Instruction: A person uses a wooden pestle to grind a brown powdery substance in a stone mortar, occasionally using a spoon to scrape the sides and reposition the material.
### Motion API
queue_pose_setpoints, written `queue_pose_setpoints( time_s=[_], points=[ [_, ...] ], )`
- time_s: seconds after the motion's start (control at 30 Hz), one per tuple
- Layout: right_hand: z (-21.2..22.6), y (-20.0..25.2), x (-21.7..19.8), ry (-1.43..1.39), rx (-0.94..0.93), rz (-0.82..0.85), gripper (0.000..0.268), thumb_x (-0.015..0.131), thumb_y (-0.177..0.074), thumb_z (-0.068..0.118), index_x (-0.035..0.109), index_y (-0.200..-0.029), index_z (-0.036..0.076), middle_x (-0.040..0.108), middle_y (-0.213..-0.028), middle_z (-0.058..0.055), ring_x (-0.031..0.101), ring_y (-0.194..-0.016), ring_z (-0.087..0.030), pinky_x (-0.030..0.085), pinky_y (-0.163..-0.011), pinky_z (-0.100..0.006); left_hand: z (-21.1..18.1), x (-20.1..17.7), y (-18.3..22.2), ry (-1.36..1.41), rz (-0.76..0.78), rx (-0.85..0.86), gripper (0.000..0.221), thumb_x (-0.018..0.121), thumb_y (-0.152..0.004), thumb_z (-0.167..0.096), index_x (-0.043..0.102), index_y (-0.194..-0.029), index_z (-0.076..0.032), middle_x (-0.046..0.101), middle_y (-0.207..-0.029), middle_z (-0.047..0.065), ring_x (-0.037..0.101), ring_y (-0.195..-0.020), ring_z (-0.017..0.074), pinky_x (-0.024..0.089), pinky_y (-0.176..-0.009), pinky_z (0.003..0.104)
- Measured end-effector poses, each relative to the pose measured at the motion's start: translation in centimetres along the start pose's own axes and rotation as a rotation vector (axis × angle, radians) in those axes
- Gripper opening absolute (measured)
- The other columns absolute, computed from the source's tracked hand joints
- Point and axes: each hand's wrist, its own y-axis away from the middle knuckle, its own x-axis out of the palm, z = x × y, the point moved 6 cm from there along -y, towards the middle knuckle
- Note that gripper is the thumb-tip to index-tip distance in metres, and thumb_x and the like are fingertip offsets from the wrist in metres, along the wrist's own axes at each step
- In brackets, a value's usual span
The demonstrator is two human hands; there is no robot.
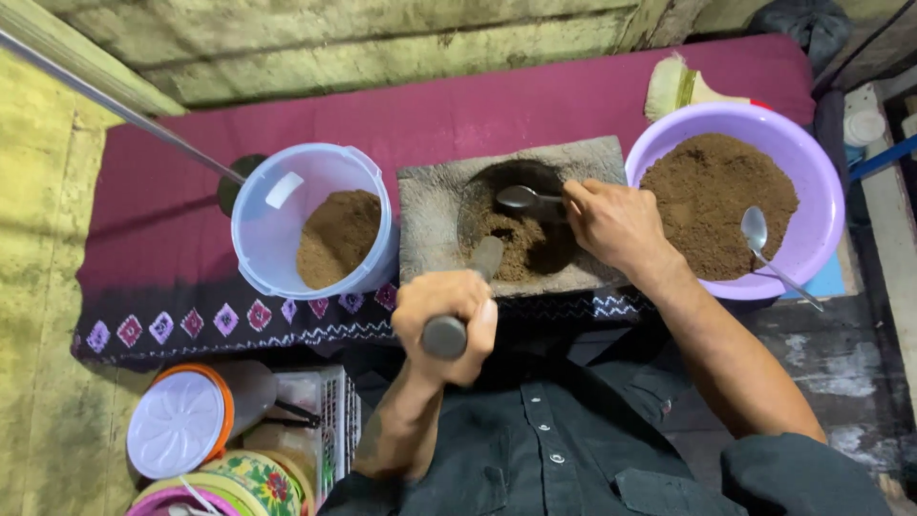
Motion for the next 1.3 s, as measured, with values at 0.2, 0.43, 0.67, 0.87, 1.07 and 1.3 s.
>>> queue_pose_setpoints(
  time_s=[0.2, 0.43, 0.67, 0.87, 1.07, 1.3],
  points=[
    [-0.1, -0.3, -0.2, 0.018, -0.007, -0.026, 0.009, 0.055, -0.098, 0.037, 0.059, -0.105, 0.032, 0.061, -0.073, 0.005, 0.071, -0.065, -0.021, 0.058, -0.056, -0.037, -0.9, -0.4, -0.7, 0.005, 0.025, -0.033, 0.042, 0.063, -0.089, 0.004, 0.049, -0.052, -0.01, 0.049, -0.045, 0.006, 0.048, -0.035, 0.0246, 0.044, -0.04, 0.032],
    [0.0, -0.2, -0.8, -0.027, -0.001, -0.023, 0.012, 0.056, -0.097, 0.037, 0.059, -0.107, 0.03, 0.063, -0.074, 0.004, 0.072, -0.068, -0.022, 0.059, -0.058, -0.039, 5.3, -0.1, 1.4, 0.028, 0.034, -0.055, 0.044, 0.065, -0.091, 0.006, 0.047, -0.054, -0.009, 0.05, -0.047, 0.007, 0.047, -0.04, 0.0252, 0.043, -0.043, 0.032],
    [0.1, -0.4, -1.1, -0.011, -0.013, -0.031, 0.007, 0.058, -0.098, 0.036, 0.06, -0.1, 0.03, 0.063, -0.071, 0.007, 0.072, -0.065, -0.019, 0.058, -0.057, -0.035, -0.2, 1.2, -0.1, 0.121, 0.028, -0.016, 0.04, 0.063, -0.088, 0.006, 0.049, -0.053, -0.009, 0.049, -0.046, 0.006, 0.046, -0.036, 0.0228, 0.042, -0.039, 0.032],
    [0.4, -0.5, -1.8, 0.003, -0.013, -0.068, 0.008, 0.059, -0.097, 0.038, 0.061, -0.099, 0.03, 0.063, -0.071, 0.006, 0.072, -0.066, -0.02, 0.058, -0.056, -0.036, 4.9, 3.1, 0.8, 0.061, 0.107, -0.012, 0.037, 0.066, -0.089, -0.004, 0.052, -0.056, -0.011, 0.048, -0.048, 0.005, 0.045, -0.038, 0.0223, 0.039, -0.04, 0.033],
    [0.3, -0.4, -1.7, -0.045, -0.017, -0.04, 0.008, 0.058, -0.099, 0.034, 0.061, -0.101, 0.028, 0.064, -0.072, 0.004, 0.072, -0.064, -0.022, 0.058, -0.056, -0.038, 0.9, 3.2, -0.5, 0.067, 0.12, -0.051, 0.037, 0.064, -0.087, -0.001, 0.05, -0.055, -0.012, 0.046, -0.046, 0.003, 0.043, -0.037, 0.0195, 0.041, -0.039, 0.031],
    [0.4, -0.6, -1.4, -0.012, -0.029, 0.02, 0.011, 0.054, -0.102, 0.039, 0.059, -0.103, 0.03, 0.067, -0.078, 0.006, 0.073, -0.069, -0.019, 0.058, -0.057, -0.035, 4.7, 3.4, 1.0, 0.089, 0.122, -0.047, 0.034, 0.066, -0.085, -0.002, 0.052, -0.055, -0.013, 0.047, -0.047, 0.004, 0.044, -0.036, 0.0216, 0.039, -0.04, 0.033]
  ],
)
